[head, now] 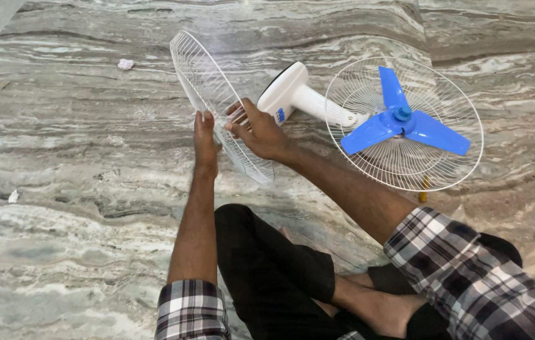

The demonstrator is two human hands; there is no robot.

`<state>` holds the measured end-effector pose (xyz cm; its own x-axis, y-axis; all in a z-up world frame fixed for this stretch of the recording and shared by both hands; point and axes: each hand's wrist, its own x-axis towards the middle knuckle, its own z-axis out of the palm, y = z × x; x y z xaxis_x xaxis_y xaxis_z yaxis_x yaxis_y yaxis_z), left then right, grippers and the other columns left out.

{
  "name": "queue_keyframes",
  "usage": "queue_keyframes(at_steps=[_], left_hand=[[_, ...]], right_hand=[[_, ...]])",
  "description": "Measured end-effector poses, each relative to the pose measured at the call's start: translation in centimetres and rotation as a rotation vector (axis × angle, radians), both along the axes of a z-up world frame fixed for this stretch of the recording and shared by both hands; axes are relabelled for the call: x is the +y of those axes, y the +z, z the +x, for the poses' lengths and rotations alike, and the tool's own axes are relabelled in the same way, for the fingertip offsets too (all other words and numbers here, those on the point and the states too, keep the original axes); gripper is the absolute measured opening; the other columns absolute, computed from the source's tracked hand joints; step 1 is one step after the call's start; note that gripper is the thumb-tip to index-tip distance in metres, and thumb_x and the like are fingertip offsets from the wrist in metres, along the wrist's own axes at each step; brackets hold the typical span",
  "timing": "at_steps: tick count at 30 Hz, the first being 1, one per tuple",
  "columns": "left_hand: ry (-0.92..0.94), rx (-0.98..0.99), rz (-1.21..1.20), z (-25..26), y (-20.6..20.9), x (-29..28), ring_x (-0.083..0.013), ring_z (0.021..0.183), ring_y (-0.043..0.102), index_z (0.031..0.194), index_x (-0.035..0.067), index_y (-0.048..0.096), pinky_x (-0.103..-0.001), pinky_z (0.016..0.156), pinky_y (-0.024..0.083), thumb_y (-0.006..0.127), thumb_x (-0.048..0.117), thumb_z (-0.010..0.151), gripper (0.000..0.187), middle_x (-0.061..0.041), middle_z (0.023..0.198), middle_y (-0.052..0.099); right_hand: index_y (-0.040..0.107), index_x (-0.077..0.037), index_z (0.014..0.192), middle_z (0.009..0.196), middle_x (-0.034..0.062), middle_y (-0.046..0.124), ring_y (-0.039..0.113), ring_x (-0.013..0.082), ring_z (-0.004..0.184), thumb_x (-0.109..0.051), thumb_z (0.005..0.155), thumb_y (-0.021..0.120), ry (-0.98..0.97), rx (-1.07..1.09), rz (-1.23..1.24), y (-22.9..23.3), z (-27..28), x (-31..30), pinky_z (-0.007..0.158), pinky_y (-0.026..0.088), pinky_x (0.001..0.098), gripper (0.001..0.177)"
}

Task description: The person disassembles a table fan by removing the front grille, unscrewing the blade nut to detach the blades, and then removing the rear grille and motor housing. The components are placed on the floor.

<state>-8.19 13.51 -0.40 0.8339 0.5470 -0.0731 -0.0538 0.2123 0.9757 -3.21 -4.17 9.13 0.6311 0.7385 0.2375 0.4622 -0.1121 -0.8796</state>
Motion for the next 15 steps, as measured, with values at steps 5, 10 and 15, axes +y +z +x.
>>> queue_keyframes(at_steps=[5,10,15], left_hand=[[0.133,-0.206,0.156,0.4,3.7,-0.4,-0.0373,0.15,0.034,0.164,0.001,0.012,-0.046,0.118,0.035,0.078,0.056,0.087,0.115,-0.026,0.164,0.029],[0.309,-0.248,0.137,0.1,6.4,-0.5,-0.0359,0.14,0.054,0.157,-0.006,0.028,-0.043,0.113,0.047,0.082,0.043,0.085,0.103,-0.028,0.153,0.051],[0.638,-0.152,0.234,0.7,4.8,2.1,-0.0351,0.139,0.062,0.159,-0.004,0.038,-0.042,0.114,0.053,0.076,0.044,0.092,0.091,-0.027,0.153,0.056]], right_hand=[[0.027,0.001,0.147,0.111,0.0266,0.072,0.074,0.0365,0.105,-0.034,0.107,0.051,0.059,-0.047,-0.106,-0.7,-0.7,2.6,0.09,0.057,0.0462,0.059],[0.031,0.001,0.15,0.114,0.0268,0.073,0.073,0.0387,0.106,-0.034,0.104,0.052,0.199,-0.138,-0.12,-2.7,-0.6,2.5,0.091,0.056,0.0479,0.061],[0.043,-0.001,0.145,0.115,0.0252,0.071,0.07,0.0381,0.107,-0.035,0.1,0.057,0.188,-0.113,-0.357,-5.9,-2.0,0.8,0.092,0.054,0.0478,0.058]])
